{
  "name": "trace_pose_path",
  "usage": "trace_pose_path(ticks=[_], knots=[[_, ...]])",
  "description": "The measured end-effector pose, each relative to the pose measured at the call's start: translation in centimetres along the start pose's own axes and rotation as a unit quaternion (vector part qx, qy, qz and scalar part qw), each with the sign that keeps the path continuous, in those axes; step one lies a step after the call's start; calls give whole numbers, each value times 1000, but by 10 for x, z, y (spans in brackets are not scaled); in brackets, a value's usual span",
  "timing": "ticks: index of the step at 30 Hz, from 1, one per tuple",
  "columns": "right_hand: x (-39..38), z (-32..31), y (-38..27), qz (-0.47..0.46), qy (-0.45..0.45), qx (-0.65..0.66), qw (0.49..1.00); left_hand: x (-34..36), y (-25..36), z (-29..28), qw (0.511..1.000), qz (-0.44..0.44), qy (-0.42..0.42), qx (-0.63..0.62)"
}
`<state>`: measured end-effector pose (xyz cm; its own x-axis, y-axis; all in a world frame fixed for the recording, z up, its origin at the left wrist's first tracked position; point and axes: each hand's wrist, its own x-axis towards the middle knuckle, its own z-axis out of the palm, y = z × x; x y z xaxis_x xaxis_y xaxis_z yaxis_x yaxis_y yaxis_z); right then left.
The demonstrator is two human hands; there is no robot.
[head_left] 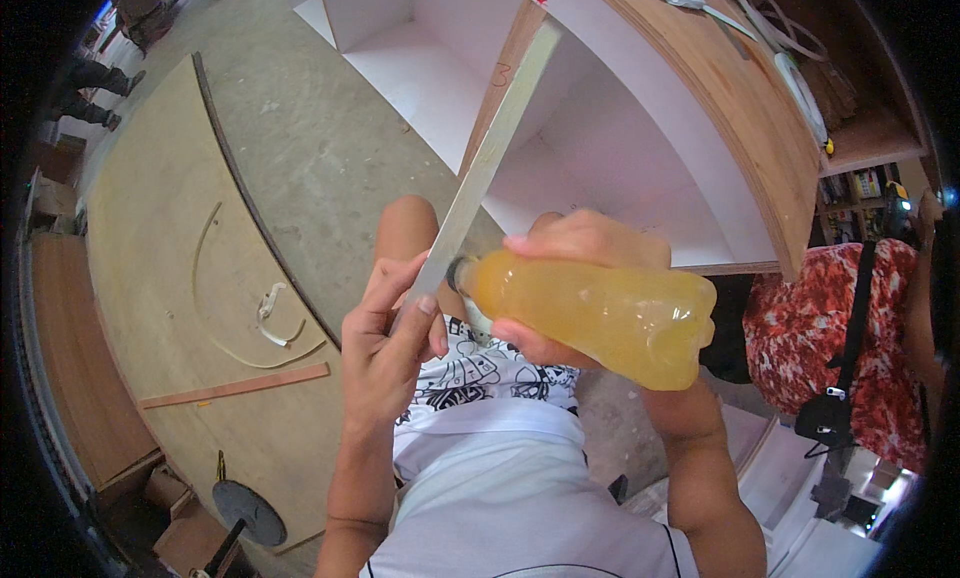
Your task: The person sits on the floor and applies white edge banding to a wooden cabinet. They wipe the banding with a cloth, apply glue from a bottle, and press the strip onto the cabinet edge.
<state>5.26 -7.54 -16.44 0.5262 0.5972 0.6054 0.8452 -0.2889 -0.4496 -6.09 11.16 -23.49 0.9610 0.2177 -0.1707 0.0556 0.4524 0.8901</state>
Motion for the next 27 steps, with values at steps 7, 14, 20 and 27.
trace_pose_path(ticks=[7, 14, 20, 27], knots=[[-28, -34, -13, 149, 51, 80, 984, 2, -7, 1, 994, -40, 13, -100], [-56, -81, -10, 96, 262, 23, 960, 27, -3, 57, 990, -13, -91, -111], [-33, -145, -10, 203, 367, -19, 908, 59, 3, 131, 975, -89, -198, -47], [-1, -173, 18, 154, 213, -102, 959, 55, 6, 148, 968, -87, -220, -78]])
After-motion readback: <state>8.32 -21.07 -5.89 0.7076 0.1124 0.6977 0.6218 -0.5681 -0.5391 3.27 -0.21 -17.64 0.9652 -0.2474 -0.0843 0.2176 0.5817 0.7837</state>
